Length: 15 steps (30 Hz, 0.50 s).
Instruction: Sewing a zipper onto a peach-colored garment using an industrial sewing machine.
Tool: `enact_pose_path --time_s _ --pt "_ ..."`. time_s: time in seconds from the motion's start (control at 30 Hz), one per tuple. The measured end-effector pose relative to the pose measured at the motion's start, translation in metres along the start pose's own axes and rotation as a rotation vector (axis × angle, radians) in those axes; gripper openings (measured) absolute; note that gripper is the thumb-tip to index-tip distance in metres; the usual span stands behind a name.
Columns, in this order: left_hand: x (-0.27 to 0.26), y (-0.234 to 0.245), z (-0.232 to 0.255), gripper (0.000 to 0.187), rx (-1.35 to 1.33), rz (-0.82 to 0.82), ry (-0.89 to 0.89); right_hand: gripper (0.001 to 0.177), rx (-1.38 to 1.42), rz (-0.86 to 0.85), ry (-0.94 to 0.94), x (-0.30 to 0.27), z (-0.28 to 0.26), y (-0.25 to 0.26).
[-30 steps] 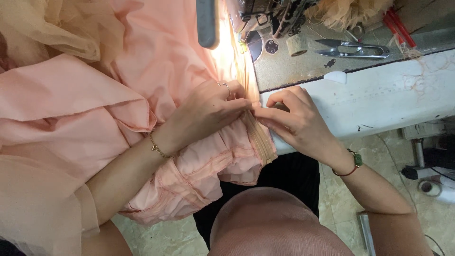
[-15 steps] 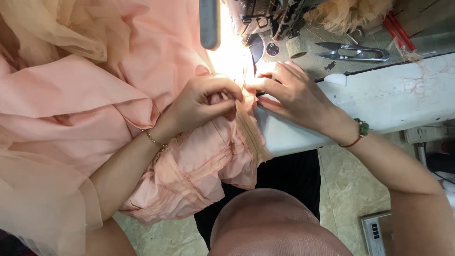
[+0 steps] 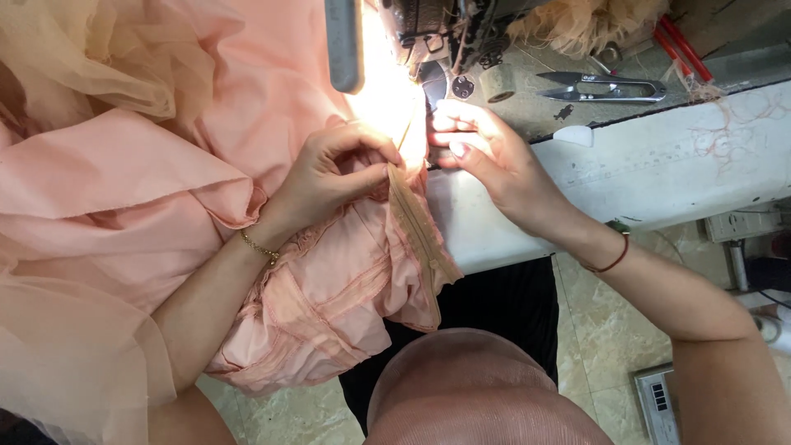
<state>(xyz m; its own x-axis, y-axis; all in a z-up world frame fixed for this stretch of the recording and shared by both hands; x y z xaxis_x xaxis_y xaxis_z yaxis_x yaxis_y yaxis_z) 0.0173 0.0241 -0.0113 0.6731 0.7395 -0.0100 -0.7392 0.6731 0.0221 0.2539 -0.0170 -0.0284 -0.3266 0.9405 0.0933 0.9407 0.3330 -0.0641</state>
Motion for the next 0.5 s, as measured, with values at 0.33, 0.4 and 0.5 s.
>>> enact_pose_path --time_s 0.33,0.4,0.5 --pt "0.001 0.007 -0.007 0.011 -0.005 0.173 -0.09 0.047 0.575 0.103 -0.224 0.003 0.03 -0.035" --pt "0.002 0.01 -0.012 0.012 -0.041 0.194 -0.067 0.045 0.539 0.085 -0.236 0.004 0.024 -0.04" --pt "0.002 0.014 -0.021 0.011 -0.089 0.237 -0.052 0.04 0.493 0.032 -0.231 0.003 0.025 -0.043"
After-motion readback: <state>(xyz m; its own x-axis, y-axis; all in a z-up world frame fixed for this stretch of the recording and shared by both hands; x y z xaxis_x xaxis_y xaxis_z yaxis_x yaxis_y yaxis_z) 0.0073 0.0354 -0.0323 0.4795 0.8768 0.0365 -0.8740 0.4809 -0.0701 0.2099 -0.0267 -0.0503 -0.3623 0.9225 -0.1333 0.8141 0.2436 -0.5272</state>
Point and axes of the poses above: each hand's wrist, its own x-axis towards the middle knuckle, its own y-axis out of the back of the hand, z = x × y, the point moved 3 cm from there along x, towards the middle knuckle, and after that the axes turned 3 degrees about y, right-handed, at the moved point
